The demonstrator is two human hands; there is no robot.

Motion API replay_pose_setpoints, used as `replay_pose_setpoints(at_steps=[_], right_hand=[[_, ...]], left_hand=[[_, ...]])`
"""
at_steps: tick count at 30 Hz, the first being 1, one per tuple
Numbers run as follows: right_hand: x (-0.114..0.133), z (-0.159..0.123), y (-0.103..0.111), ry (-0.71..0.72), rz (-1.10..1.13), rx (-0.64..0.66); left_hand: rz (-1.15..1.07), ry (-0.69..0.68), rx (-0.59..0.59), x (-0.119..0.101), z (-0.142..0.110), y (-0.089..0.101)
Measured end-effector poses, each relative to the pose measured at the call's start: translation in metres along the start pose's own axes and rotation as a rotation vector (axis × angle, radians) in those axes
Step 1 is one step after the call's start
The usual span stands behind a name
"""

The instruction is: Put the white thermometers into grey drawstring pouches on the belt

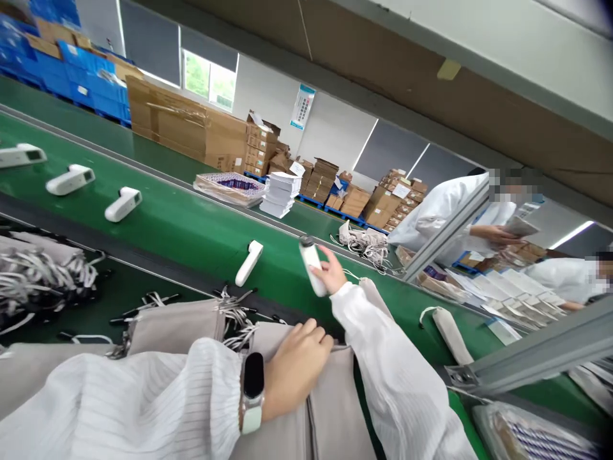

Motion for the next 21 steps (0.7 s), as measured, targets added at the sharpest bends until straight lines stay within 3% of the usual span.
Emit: replay_pose_setpoints(at_steps=[3, 7, 11, 15, 18, 21], right_hand=[[0.017, -0.035, 0.044, 0.019, 0.514, 0.064], [0.043, -0.073, 0.071, 0.022, 0.655, 0.192], [0.05, -0.084, 0.066, -0.052, 0.69, 0.295], [0.05, -0.087, 0.058, -0.149, 0.584, 0.461], [0.048, -0.09, 0.053, -0.114, 0.507, 0.564], [0.045, -0.092, 0.047, -0.059, 0.508, 0.608]], left_hand=[[-0.076, 0.016, -0.009, 0.001, 0.002, 0.001], [-0.26, 0.04, -0.032, -0.005, 0.004, 0.009], [-0.409, 0.106, -0.12, -0.007, 0.007, 0.019], [-0.487, 0.173, -0.335, 0.0, 0.008, 0.031], [-0.508, 0.129, -0.448, 0.003, 0.008, 0.039], [-0.502, 0.092, -0.443, 0.004, 0.01, 0.042]])
Point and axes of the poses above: each hand's wrist, its own z-axis towards the middle knuckle, its own y-axis out of the back of the hand, x = y × z, the point moved 2 cm from there along z, towards the middle knuckle, and after that the axes turned 12 degrees about -z, right-handed, at the moved point
